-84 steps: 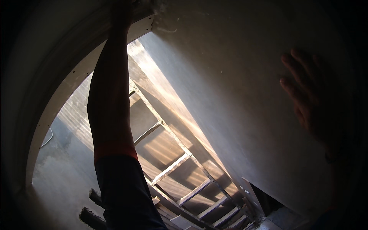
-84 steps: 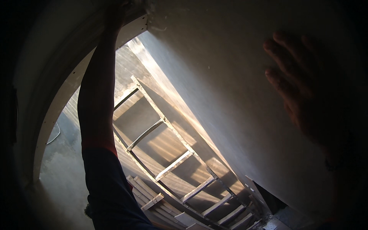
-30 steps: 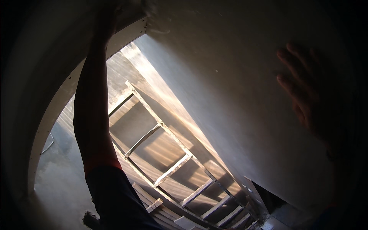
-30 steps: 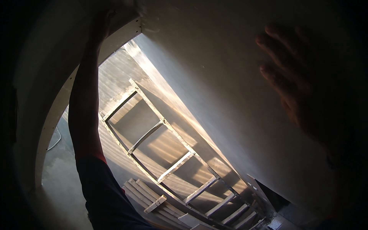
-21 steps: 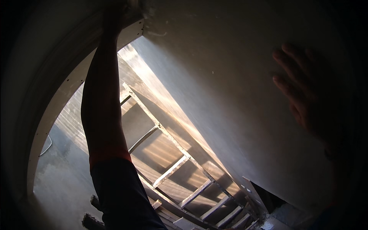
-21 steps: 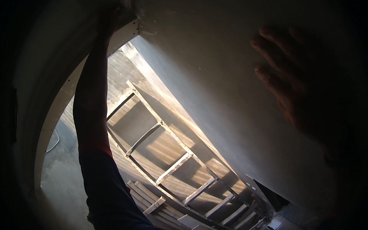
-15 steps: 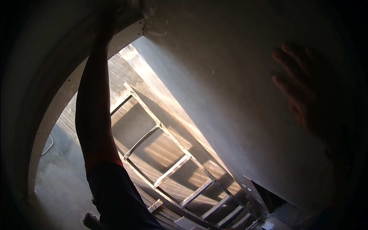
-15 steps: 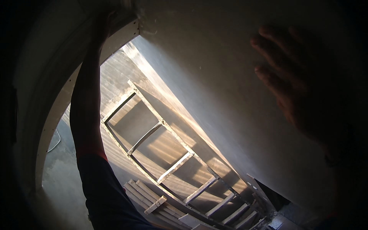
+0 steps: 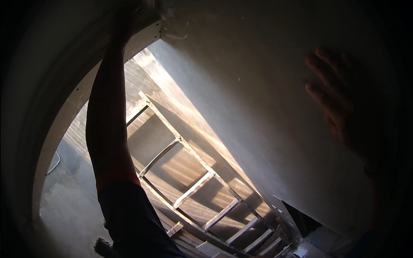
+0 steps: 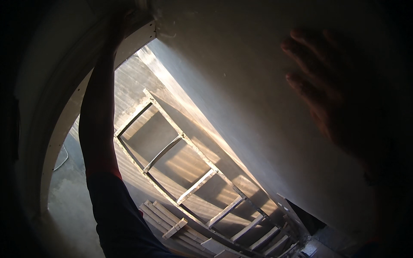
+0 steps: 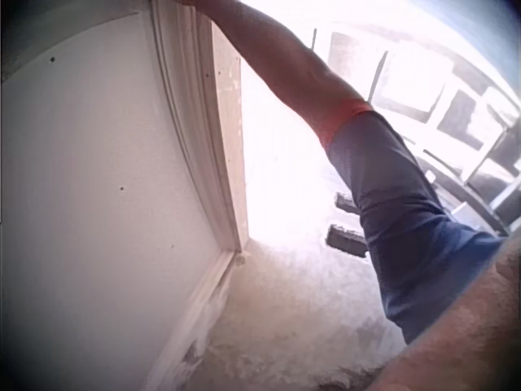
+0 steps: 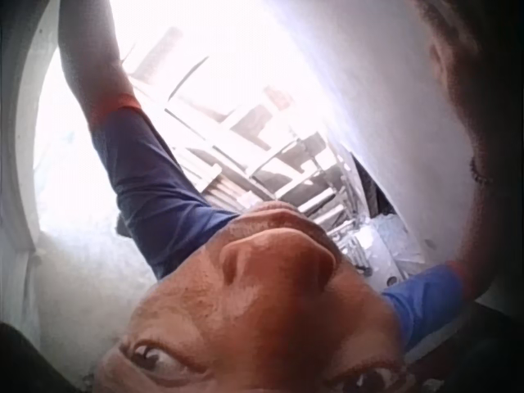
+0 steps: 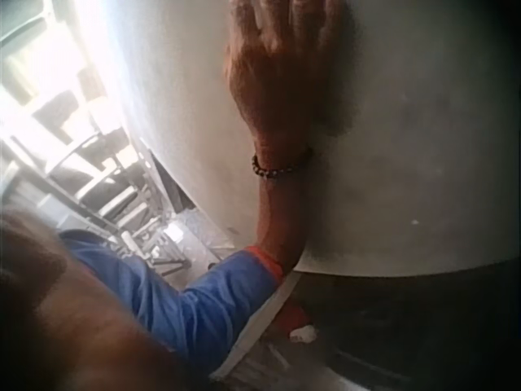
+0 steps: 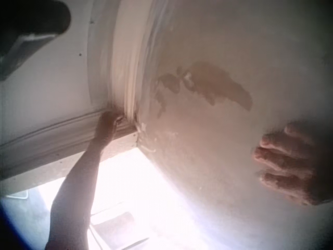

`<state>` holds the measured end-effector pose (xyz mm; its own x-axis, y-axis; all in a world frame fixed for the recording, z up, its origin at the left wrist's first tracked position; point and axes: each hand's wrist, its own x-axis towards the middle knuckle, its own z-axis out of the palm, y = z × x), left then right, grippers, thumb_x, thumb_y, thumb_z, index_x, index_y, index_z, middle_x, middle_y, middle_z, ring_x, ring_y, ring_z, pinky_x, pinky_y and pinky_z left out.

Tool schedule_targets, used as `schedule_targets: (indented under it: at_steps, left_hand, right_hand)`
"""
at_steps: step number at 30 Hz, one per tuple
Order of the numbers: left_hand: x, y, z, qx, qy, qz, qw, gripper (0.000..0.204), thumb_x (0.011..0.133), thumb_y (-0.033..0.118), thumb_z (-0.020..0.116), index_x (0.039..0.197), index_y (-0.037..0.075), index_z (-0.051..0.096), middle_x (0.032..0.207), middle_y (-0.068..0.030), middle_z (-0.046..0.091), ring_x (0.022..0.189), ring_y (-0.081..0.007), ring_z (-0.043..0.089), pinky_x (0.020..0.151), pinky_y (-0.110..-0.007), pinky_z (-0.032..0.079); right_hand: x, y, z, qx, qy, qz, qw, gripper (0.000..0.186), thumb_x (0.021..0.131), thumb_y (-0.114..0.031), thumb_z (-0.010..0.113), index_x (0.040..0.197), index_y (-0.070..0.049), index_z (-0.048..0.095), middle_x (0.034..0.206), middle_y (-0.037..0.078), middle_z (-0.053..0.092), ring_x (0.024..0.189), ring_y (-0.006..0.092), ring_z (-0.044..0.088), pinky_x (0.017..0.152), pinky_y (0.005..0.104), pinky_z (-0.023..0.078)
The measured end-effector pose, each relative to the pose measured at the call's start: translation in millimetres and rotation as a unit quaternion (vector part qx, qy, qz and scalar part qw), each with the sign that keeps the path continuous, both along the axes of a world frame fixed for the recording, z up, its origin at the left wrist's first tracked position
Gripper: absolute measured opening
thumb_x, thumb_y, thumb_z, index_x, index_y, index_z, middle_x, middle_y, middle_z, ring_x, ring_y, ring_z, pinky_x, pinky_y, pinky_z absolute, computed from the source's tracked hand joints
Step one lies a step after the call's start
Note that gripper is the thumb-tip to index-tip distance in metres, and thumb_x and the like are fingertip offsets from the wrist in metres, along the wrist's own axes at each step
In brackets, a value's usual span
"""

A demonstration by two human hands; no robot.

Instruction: The person applies white material from a bucket onto wall and ceiling joints using a brush and a putty knife.

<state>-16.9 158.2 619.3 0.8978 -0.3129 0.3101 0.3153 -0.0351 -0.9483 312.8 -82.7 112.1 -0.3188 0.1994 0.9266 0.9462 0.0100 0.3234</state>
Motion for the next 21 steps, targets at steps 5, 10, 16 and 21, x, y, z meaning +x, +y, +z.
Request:
schedule_targets:
  at_steps: [5, 10, 16, 21]
  left_hand:
    - [17, -18, -24, 0.101, -0.024, 0.069, 0.992, 0.026, 0.093, 0.018, 0.061, 0.115, 0.006, 0.065, 0.113, -0.0158, 0.066, 0.109, -0.0329, 0.06, 0.097, -0.04, 0.045]
    - [19, 12, -16, 0.089, -0.071, 0.085, 0.99, 0.026, 0.093, 0.019, 0.06, 0.116, 0.007, 0.065, 0.114, -0.0158, 0.066, 0.11, -0.032, 0.06, 0.096, -0.041, 0.046]
    - [3, 38, 25, 0.031, -0.006, -0.018, 0.999, 0.028, 0.092, 0.019, 0.06, 0.118, 0.009, 0.064, 0.115, -0.0157, 0.065, 0.109, -0.0318, 0.061, 0.097, -0.042, 0.046]
    - [38, 10, 1, 0.06, -0.043, 0.026, 0.997, 0.028, 0.091, 0.019, 0.061, 0.117, 0.01, 0.065, 0.115, -0.0138, 0.066, 0.11, -0.0315, 0.061, 0.098, -0.041, 0.045]
  right_hand:
    - [4, -4, -3, -0.011, 0.013, -0.016, 1.0, 0.036, 0.071, -0.005, 0.065, 0.106, 0.0, 0.066, 0.143, 0.017, 0.05, 0.139, 0.034, 0.04, 0.114, 0.0517, 0.03]
    - [1, 5, -1, -0.012, 0.004, -0.013, 1.0, 0.036, 0.07, -0.006, 0.066, 0.106, 0.0, 0.067, 0.143, 0.017, 0.049, 0.139, 0.0338, 0.039, 0.114, 0.0517, 0.03]
    - [1, 3, -4, -0.005, 0.011, -0.007, 1.0, 0.039, 0.067, -0.004, 0.068, 0.106, -0.001, 0.067, 0.144, 0.016, 0.049, 0.14, 0.0331, 0.038, 0.115, 0.0514, 0.029]
    - [6, -4, -8, -0.015, 0.032, -0.03, 0.999, 0.041, 0.065, -0.003, 0.069, 0.106, -0.001, 0.066, 0.145, 0.016, 0.048, 0.14, 0.0333, 0.038, 0.115, 0.0516, 0.029]
